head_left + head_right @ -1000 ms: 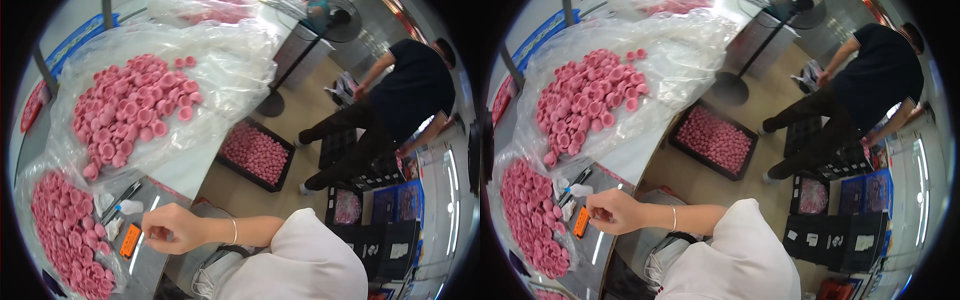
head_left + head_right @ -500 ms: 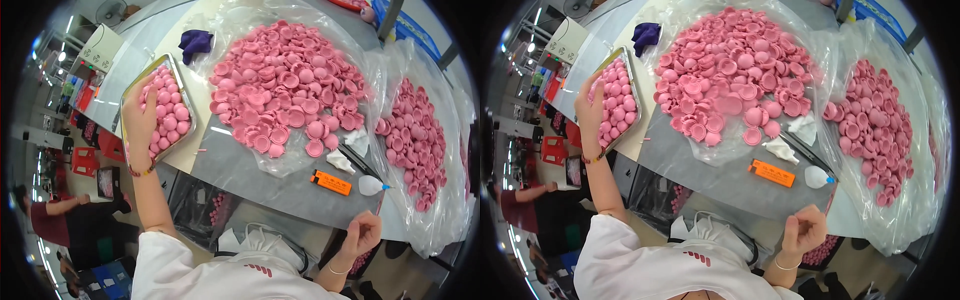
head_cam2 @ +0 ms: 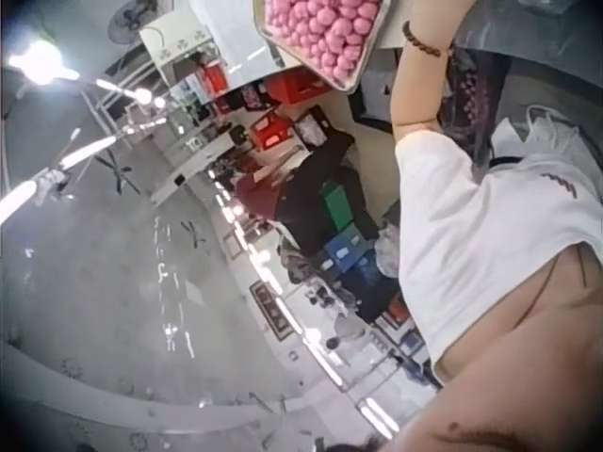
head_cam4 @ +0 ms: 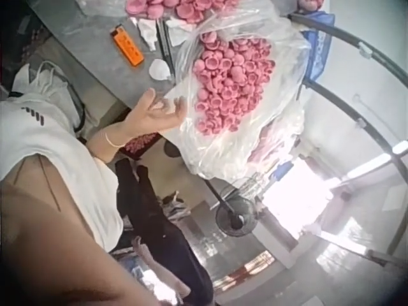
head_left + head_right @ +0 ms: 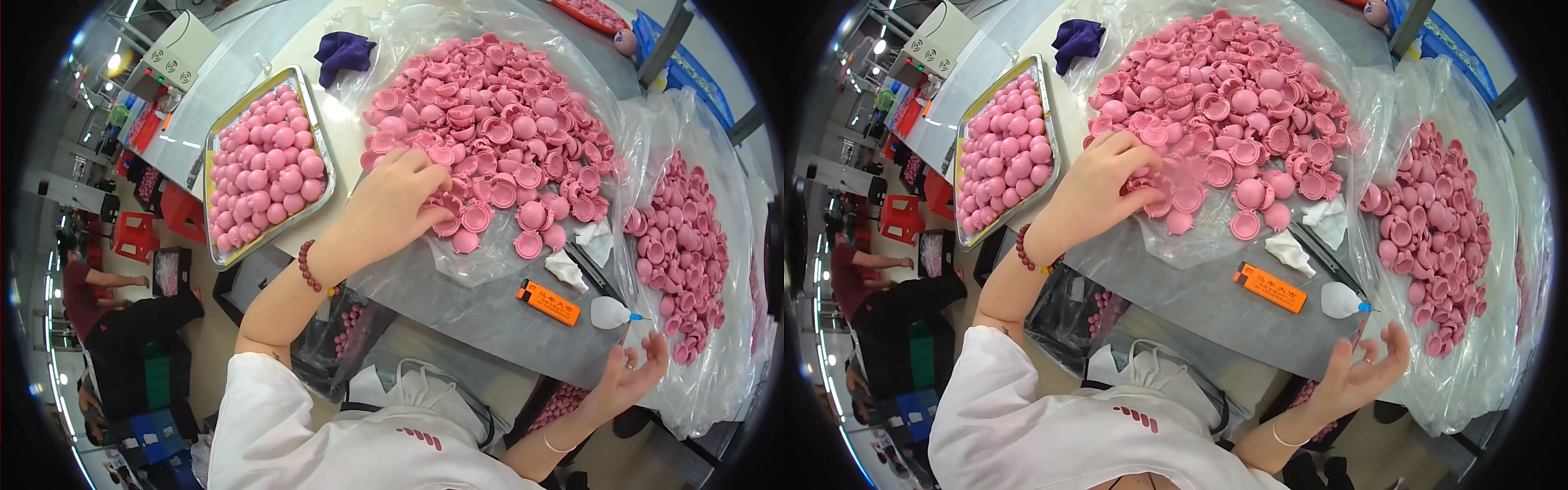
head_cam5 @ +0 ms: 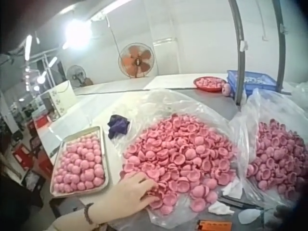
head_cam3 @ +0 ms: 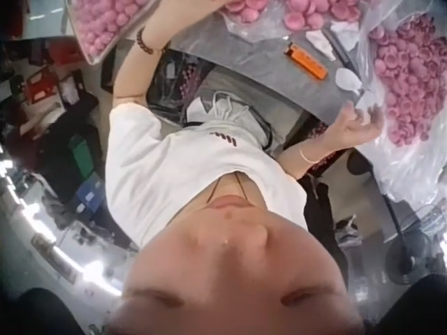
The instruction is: Apply glue to pink plastic toy components and press them together to assemble them.
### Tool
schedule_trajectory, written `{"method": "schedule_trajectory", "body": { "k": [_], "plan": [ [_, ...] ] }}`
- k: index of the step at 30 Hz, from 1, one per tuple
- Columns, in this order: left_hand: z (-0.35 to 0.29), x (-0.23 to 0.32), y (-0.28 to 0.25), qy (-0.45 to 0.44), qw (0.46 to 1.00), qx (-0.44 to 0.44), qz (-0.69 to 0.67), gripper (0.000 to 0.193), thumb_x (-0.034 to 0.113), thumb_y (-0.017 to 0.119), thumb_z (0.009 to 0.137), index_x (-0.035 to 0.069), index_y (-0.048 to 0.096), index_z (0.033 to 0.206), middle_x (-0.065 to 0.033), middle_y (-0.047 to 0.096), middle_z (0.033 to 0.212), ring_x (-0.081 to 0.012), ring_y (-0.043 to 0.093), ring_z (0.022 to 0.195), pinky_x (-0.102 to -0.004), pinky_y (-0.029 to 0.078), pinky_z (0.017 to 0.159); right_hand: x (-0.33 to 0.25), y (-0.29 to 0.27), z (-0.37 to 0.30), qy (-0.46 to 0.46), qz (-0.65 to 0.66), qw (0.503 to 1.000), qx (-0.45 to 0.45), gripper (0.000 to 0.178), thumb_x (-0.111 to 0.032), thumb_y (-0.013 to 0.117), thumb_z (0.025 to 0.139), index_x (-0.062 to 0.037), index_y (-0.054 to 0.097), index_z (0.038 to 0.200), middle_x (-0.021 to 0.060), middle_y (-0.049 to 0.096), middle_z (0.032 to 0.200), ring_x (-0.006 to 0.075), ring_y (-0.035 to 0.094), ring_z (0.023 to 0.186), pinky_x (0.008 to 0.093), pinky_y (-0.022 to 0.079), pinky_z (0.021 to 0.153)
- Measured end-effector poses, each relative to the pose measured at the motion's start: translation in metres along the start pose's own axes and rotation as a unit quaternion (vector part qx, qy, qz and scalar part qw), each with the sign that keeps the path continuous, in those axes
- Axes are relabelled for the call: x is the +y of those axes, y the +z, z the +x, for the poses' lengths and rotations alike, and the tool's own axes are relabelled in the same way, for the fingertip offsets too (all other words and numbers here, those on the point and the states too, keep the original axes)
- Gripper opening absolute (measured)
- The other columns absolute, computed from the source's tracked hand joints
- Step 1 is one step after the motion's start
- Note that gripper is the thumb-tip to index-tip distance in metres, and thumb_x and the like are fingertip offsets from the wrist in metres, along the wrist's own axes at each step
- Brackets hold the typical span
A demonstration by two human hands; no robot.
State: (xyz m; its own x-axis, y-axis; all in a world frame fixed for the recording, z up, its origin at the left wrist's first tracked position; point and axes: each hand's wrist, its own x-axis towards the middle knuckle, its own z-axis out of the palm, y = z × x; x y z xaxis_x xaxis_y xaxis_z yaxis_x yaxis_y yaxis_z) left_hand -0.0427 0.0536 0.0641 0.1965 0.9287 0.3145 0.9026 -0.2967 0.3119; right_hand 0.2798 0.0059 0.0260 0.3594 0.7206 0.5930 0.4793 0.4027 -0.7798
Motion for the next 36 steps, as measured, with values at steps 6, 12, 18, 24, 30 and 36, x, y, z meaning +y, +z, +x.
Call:
{"method": "schedule_trajectory", "body": {
  "k": [6,12,18,24,30,36],
  "plan": [
    [-0.008,-0.001,0.006,-0.016,0.991,0.05,-0.122,0.02,0.007,0.063,0.069,0.004,0.057,0.088,-0.0099,0.058,0.082,-0.0271,0.056,0.078,-0.0367,0.045,0.069,0.01,0.009,0.014,0.077,-0.084,0.974,-0.195,0.029,-0.01,0.062,0.079,0.0029,0.053,0.104,0.0046,0.053,0.093,0.0099,0.045,0.077,0.0197,0.036,0.06],
    [-0.018,0.058,-0.006,-0.039,0.852,0.109,-0.511,0.02,0.006,0.059,0.078,0.004,0.059,0.097,-0.0073,0.061,0.089,-0.0147,0.058,0.079,-0.0258,0.047,0.066,0.016,0.002,0.01,0.124,0.068,0.989,-0.035,0.034,-0.022,0.042,0.089,0.0056,0.052,0.105,0.0118,0.058,0.092,0.0189,0.053,0.082,0.029,0.043,0.073],
    [-0.047,0.127,0.04,-0.023,0.716,0.078,-0.693,0.015,0.003,0.058,0.078,0.002,0.06,0.093,-0.0041,0.057,0.085,-0.015,0.055,0.083,-0.026,0.047,0.071,-0.07,0.041,-0.032,0.149,0.328,0.928,-0.096,0.033,-0.031,0.045,0.086,0.0009,0.049,0.078,0.0127,0.049,0.073,0.0193,0.044,0.058,0.0253,0.032,0.05],
    [-0.053,0.131,0.061,-0.046,0.644,0.031,-0.763,0.016,0.009,0.055,0.081,0.004,0.058,0.096,-0.0065,0.055,0.091,-0.0165,0.053,0.089,-0.0258,0.048,0.076,-0.068,0.046,-0.042,0.133,0.276,0.949,-0.069,0.04,-0.036,0.041,0.089,0.0034,0.049,0.087,0.0178,0.055,0.073,0.0227,0.052,0.059,0.0286,0.043,0.051],
    [-0.055,0.13,0.062,-0.118,0.468,-0.015,-0.876,0.028,0.028,0.042,0.093,0.003,0.052,0.1,-0.0062,0.055,0.098,-0.0144,0.053,0.093,-0.0278,0.042,0.082,-0.056,0.033,-0.038,0.058,0.311,0.938,-0.143,0.042,-0.038,0.042,0.089,0.0042,0.044,0.088,0.0174,0.054,0.068,0.0236,0.053,0.06,0.0286,0.044,0.051],
    [-0.058,0.148,0.068,-0.074,0.406,-0.012,-0.911,0.035,0.033,0.035,0.095,0.001,0.045,0.106,-0.0069,0.05,0.104,-0.0144,0.048,0.099,-0.0295,0.038,0.086,-0.085,0.046,-0.043,0.038,0.17,0.972,-0.156,0.051,-0.045,0.047,0.083,0.0051,0.042,0.091,0.017,0.052,0.07,0.0248,0.052,0.063,0.0312,0.044,0.054]
  ]
}}
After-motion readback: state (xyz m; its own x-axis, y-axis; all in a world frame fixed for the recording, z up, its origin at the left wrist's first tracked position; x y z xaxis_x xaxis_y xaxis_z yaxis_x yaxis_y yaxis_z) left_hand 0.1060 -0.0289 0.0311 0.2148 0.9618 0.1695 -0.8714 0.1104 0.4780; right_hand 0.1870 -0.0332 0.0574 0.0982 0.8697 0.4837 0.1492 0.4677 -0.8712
